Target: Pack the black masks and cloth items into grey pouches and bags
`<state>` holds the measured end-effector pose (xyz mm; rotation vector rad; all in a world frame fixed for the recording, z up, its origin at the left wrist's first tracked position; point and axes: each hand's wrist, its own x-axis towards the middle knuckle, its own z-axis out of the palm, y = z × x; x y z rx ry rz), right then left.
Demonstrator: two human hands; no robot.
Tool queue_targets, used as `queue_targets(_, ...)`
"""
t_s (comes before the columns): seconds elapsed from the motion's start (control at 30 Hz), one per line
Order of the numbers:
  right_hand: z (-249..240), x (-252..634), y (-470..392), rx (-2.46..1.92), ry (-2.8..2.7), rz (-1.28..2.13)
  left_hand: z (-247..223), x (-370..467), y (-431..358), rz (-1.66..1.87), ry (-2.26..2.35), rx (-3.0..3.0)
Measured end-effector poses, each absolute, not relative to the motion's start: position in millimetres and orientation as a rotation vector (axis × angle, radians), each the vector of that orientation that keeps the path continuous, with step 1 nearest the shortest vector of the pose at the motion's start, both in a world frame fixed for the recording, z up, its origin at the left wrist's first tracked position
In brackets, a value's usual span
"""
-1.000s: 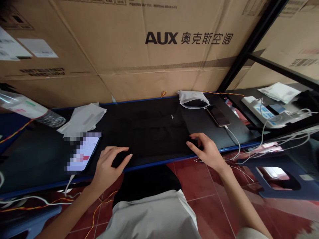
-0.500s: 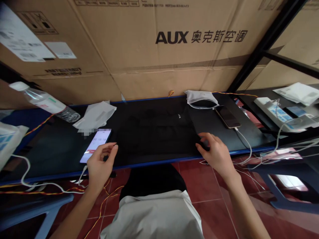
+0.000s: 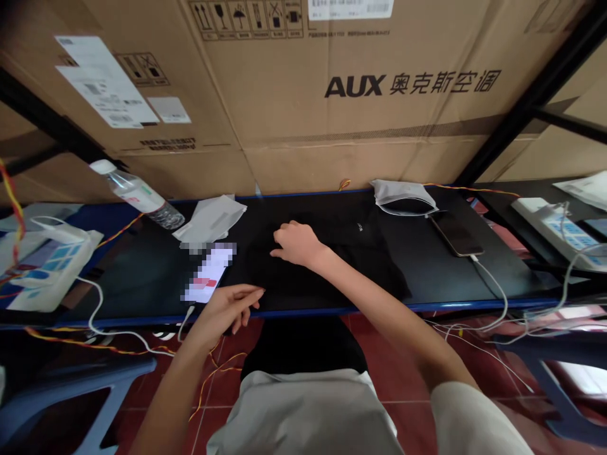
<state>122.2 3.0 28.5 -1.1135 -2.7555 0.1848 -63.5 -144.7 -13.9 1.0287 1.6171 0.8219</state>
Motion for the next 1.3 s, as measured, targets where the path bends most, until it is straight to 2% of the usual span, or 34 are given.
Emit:
queue_targets(0.13,29,97,28,-1.208,-2.869,-0.019,-25,-40,-146,0.976,1.698,1.009)
queue_targets(0.4,25,91,65,-1.265,-2.883,0.459,-24,-8,-135,0.981,1.872,1.076)
queue_targets(0.77,25,98,84,-1.213,-2.737,0.661,-44,-15,-137,1.070,1.615,0.987)
queue_targets(1.07,-5,100,86,-1.174,-2.587,0.493,-22,-21,-148,0.994,1.492,0.863)
queue_targets(1.3,-11,102,58,-1.025,-2.531,0.319,-18,-27,-136,1.128,1.595,0.810)
